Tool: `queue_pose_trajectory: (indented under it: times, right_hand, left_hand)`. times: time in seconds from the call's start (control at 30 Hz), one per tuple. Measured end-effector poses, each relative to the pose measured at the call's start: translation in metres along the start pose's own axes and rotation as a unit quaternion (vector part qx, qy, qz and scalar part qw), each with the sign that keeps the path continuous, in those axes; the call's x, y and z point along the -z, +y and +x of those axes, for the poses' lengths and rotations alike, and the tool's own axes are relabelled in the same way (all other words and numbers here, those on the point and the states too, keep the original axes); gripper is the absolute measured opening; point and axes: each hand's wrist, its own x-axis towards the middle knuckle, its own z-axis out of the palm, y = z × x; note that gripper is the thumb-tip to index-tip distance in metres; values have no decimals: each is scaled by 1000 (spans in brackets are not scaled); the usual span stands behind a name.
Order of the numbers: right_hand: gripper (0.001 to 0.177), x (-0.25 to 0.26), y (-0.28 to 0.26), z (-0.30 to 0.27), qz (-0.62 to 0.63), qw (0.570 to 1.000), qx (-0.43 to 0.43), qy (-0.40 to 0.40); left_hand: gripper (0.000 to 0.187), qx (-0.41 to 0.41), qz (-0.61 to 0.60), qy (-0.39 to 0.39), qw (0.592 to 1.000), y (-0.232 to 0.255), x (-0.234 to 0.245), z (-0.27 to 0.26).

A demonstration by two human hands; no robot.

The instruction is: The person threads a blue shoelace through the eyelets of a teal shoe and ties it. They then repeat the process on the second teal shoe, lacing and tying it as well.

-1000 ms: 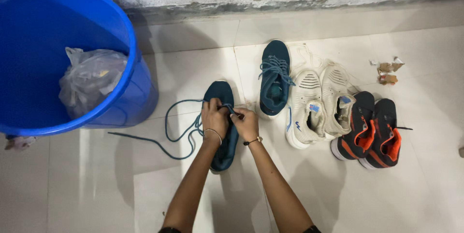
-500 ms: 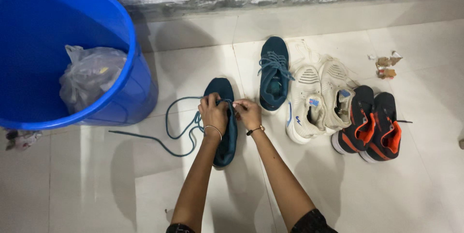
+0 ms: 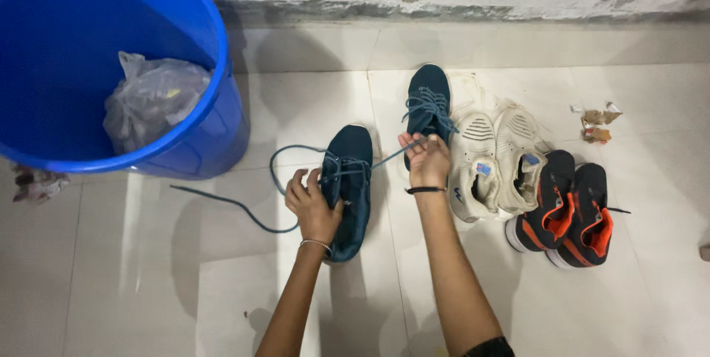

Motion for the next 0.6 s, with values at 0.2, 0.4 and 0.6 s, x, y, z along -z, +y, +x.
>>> queue_pose_trajectory:
  times: [0.2,0.4,0.6]
  right_hand:
    - [23,64,67,-21,-12,935,228,-272]
    - [16,301,182,97,-474,793,21,-381]
    - [16,350,131,98,-409,903,88,-101]
  left_hand:
    - [66,112,12,-35,993,-14,-29,3]
    - [87,73,8,4,997,-16,-38,2]
    - [86,78,15,-91,993,-10,-29,13]
